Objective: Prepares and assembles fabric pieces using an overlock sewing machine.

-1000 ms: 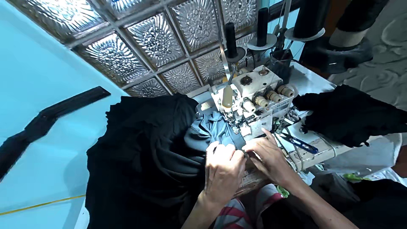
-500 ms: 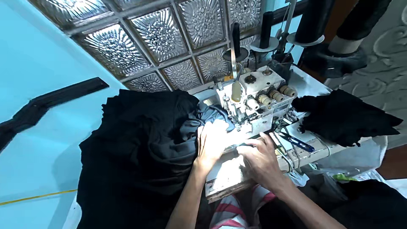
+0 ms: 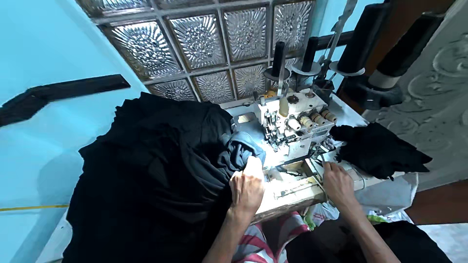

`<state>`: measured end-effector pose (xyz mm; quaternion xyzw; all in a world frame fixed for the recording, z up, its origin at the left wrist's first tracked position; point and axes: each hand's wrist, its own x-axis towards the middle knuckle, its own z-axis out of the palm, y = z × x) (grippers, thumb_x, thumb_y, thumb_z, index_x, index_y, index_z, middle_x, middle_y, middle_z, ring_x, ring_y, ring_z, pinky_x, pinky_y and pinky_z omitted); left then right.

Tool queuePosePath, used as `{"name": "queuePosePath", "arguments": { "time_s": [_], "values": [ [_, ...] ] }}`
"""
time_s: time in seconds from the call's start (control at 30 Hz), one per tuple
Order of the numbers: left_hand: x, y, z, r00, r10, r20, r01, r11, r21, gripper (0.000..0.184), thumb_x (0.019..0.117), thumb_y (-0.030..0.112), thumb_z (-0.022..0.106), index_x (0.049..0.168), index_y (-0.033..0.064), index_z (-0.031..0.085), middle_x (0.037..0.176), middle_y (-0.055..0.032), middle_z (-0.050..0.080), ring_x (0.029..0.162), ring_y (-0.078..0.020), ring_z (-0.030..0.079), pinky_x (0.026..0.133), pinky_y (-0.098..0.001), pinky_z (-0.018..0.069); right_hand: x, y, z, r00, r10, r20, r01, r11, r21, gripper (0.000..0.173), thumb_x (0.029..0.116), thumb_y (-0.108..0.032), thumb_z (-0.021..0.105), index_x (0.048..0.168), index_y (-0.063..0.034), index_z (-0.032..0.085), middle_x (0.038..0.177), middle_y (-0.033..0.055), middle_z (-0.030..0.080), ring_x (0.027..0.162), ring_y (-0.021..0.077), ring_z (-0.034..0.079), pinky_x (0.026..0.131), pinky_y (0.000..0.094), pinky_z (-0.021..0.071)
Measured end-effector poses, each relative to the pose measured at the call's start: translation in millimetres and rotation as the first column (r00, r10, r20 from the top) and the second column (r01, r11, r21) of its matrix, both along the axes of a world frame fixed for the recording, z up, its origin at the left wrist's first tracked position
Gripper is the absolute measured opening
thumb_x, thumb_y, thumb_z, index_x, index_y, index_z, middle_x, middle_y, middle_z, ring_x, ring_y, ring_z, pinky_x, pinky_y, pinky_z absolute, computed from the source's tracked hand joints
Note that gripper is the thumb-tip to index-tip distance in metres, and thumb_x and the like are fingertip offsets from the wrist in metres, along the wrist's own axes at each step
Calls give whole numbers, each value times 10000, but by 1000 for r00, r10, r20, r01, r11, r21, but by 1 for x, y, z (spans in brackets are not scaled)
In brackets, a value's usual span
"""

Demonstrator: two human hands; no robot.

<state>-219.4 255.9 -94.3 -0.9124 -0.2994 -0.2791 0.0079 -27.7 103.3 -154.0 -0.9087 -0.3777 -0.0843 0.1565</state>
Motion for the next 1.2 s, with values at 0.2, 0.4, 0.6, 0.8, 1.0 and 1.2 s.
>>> {"name": "queuePosePath", "arguments": {
  "time_s": [0.2,0.4,0.6,0.8,1.0,1.2],
  "values": [
    [3,5,-11,994,-13,112,13,1000,-1,164,927,125,650,988,20,761,937,-144,737,656,-296,703,549,-434,538,18,-9,17,997,75,-15,-73,991,116,313,1034,-34,505,1286,18,682,1033,331,707,873,567,691,726,715,514],
    [6,4,-19,983,12,184,-17,1000,26,152,926,115,638,958,35,763,918,-122,742,631,-262,697,536,-401,531,-48,23,77,977,214,4,-212,963,164,381,1034,-224,560,1318,24,615,965,273,713,728,466,701,623,622,535],
    [5,5,-22,982,18,187,-20,1000,9,148,924,129,643,972,52,760,888,-104,727,632,-249,689,543,-393,530,-61,70,90,947,296,124,-303,952,44,251,973,-178,658,1120,22,691,936,225,706,706,414,700,591,574,535],
    [7,5,-25,962,19,273,-15,1000,-17,149,917,135,653,961,57,773,885,-86,739,607,-233,682,540,-389,535,-64,89,72,879,361,311,-410,905,109,231,983,-151,592,1013,30,733,813,215,702,653,413,704,508,559,517],
    [-15,10,-25,906,-188,379,252,959,-128,182,893,65,663,1017,70,796,1045,-105,761,790,-259,736,660,-415,567,-68,54,61,934,239,268,-307,918,250,289,979,-138,624,1157,84,673,977,263,698,710,408,698,591,547,553],
    [-69,-22,-2,746,-451,489,612,753,-239,223,1009,175,581,996,66,776,799,-38,732,785,-183,684,1017,-388,462,-11,-5,1,976,94,194,-141,960,241,386,939,97,527,1287,21,676,1103,362,650,874,590,655,697,707,507]
  ]
}}
